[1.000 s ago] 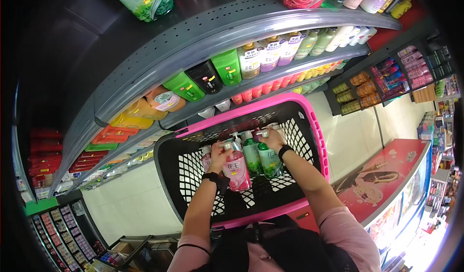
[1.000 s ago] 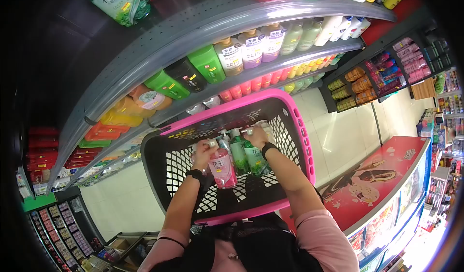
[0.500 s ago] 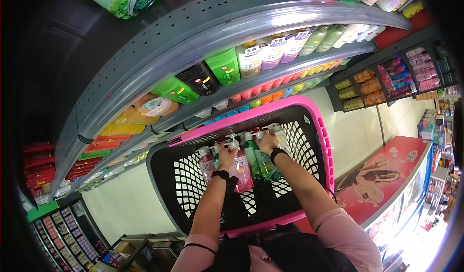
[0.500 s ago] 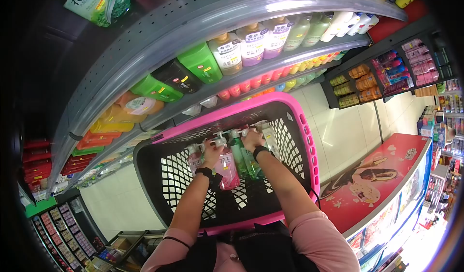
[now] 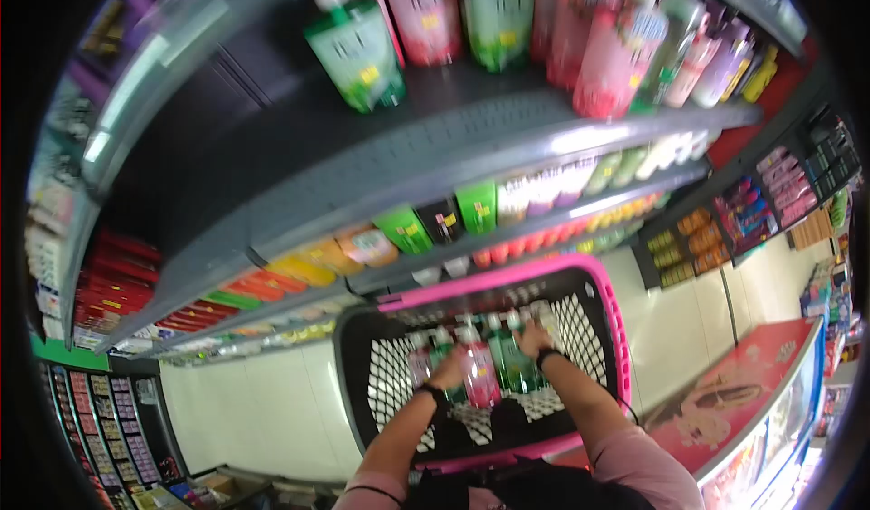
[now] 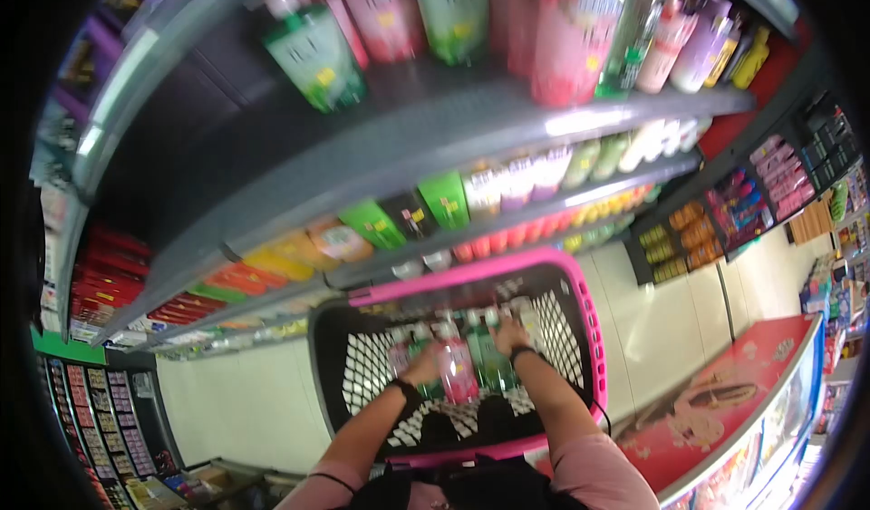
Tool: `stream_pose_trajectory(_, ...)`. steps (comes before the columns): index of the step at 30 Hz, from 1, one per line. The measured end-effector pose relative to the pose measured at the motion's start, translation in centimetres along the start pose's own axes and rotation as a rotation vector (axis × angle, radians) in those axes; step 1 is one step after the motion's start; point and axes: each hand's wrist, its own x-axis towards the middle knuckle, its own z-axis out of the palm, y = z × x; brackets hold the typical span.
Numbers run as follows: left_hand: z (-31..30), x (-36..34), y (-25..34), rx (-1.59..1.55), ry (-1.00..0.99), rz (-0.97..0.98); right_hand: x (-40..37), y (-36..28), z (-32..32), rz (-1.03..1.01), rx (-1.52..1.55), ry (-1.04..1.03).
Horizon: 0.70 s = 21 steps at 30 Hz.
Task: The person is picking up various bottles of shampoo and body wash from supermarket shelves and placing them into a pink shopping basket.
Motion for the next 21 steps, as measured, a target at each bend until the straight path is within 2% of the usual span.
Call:
stream_pose_trajectory(1, -1.2, -1.1, 2.2, -0.381, -0.179, 0.177, -0.8, -0.3, -0.8, -0.008, -0.024, 0.019)
stream_pose_trajectory(2, -1.3, -2.5, 1.7, -0.076, -0.21, 0.415, -1.3, -0.3, -0.3, -0.045, -0.086, 0.053)
stream_pose_trajectory(3, -3.3, -2.4, 3.5, 0.076, -0.592, 0.142, -0.9, -1.0, -0.7, -0.079, -0.149, 0.089)
stream_pose_trajectory(5, -0.4, -1.5, -0.3, 0.178, -0.687, -0.03, -2.8, -4.1, -4.9, -0.178, -0.229, -0.067)
stream_pose_trajectory(6, -0.8, -1.3, -0.2, 0.202, -0.588, -0.005, -4.0, -6.4, -8.0, -0.288, -0.181, -0.169)
stream_pose_trajectory(7, -1.2, -1.7, 1.3, 0.212, -0.49, 0.034, -5.9, -7.8, -10.3, -0.392, -0.172, -0.082)
stream_pose_trajectory(9, -5.9, -2.0, 7.5, -0.042, -0.525, 0.173, -7.7, -10.7, -14.9, -0.695, 0.016, 0.049)
stream_pose_trajectory(11, -13.1, -3.8, 15.5, -0.252, -0.392, 0.363, -13.7, -15.5, -22.5, -0.903, 0.185, 0.255)
stream_pose_trajectory(13, -21.4, -5.6, 22.9, -0.208, -0.085, 0.54, -18.8, -19.7, -29.5, -0.931, 0.272, 0.412)
stream_pose_trajectory(14, -25.0, -5.0, 24.6, -0.219, 0.104, 0.629, -18.4, -21.3, -31.7, -0.98, 0.339, 0.483)
stream_pose_trajectory(15, -28.3, -4.1, 25.6, -0.39, 0.217, 0.589, -17.9, -22.8, -33.7, -1.028, 0.408, 0.555)
stream_pose_trajectory(16, -31.9, -2.2, 26.3, -0.395, 0.423, 0.636, -17.3, -24.4, -35.7, -1.03, 0.37, 0.617)
stream_pose_trajectory(17, -35.2, -1.1, 28.1, -0.541, 0.544, 0.723, -16.6, -25.9, -37.5, -1.031, 0.33, 0.681)
stream_pose_trajectory(18, -38.4, 0.9, 28.6, -0.44, 0.759, 0.726, -15.9, -27.2, -38.8, -1.011, 0.353, 0.678)
stream_pose_trajectory(19, -41.1, 1.3, 30.1, -0.232, 0.948, 0.546, -15.1, -28.4, -39.9, -0.99, 0.375, 0.675)
stream_pose_trajectory(20, -43.4, 4.8, 28.9, -0.242, 1.102, 0.516, -13.8, -29.3, -40.8, -0.992, 0.368, 0.683)
stream_pose_trajectory(21, -45.2, 6.3, 29.2, -0.265, 1.101, 0.415, -12.3, -29.9, -41.6, -0.942, 0.317, 0.73)
